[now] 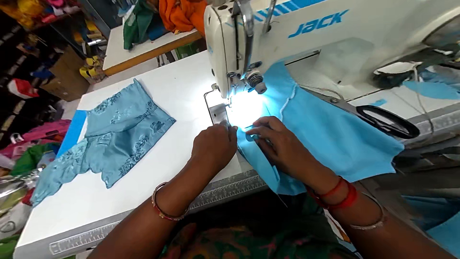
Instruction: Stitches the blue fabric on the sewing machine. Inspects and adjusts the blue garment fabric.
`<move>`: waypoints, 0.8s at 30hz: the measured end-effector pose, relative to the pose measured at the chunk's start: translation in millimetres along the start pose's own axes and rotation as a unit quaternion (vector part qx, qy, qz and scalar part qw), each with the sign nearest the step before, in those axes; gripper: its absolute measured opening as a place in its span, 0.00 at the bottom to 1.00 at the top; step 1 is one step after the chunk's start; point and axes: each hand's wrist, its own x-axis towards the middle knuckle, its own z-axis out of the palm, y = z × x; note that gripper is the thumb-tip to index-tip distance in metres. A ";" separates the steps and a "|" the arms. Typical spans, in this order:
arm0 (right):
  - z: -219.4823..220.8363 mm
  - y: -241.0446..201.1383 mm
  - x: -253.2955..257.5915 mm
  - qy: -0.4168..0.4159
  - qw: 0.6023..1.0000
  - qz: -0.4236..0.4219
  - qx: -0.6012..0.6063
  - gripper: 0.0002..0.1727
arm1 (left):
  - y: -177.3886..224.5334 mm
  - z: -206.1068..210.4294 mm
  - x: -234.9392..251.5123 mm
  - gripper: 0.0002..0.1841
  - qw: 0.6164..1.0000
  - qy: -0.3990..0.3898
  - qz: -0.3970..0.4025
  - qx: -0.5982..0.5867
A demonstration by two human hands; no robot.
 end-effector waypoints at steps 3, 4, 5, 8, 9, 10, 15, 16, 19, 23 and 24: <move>-0.4 0.4 -0.1 0.003 1.000 0.003 0.010 0.12 | 5.8 3.7 -1.3 0.22 0.999 0.000 -0.030 0.013; -0.5 0.6 -0.5 0.006 1.000 -0.004 0.014 0.12 | 7.5 5.1 -1.4 0.23 0.999 0.006 -0.034 0.014; -0.8 0.8 -0.8 0.007 1.000 -0.009 0.019 0.11 | 9.2 6.3 -1.3 0.24 0.999 0.013 -0.040 0.014; -4.0 1.8 -0.3 0.008 0.998 0.006 0.064 0.15 | 15.2 9.0 0.5 0.27 0.998 0.029 -0.060 0.016; -5.4 2.5 -0.1 0.012 0.996 0.017 0.086 0.17 | 18.1 9.1 1.4 0.29 0.997 0.029 -0.067 0.028; -5.9 3.1 0.0 0.016 0.994 0.027 0.108 0.17 | 21.4 8.2 2.0 0.32 0.996 0.027 -0.073 0.041; -7.9 3.9 -0.4 0.014 0.989 0.038 0.140 0.14 | 26.7 -1.8 13.3 0.27 0.993 -0.020 -0.098 0.055; -8.8 2.9 -0.3 0.007 0.990 0.041 0.133 0.15 | 24.6 -3.9 16.0 0.25 0.993 -0.034 -0.106 0.047; -7.3 1.3 0.0 -0.010 0.996 0.022 0.087 0.19 | 15.6 -9.9 22.6 0.19 0.989 -0.077 -0.127 -0.005; -1.3 0.0 -0.1 -0.017 1.000 -0.010 0.018 0.28 | 17.2 -11.2 22.9 0.13 0.986 -0.111 -0.123 -0.032; -1.1 -0.4 0.1 -0.020 1.000 -0.008 0.012 0.28 | 20.0 -9.4 21.6 0.13 0.987 -0.108 -0.118 -0.008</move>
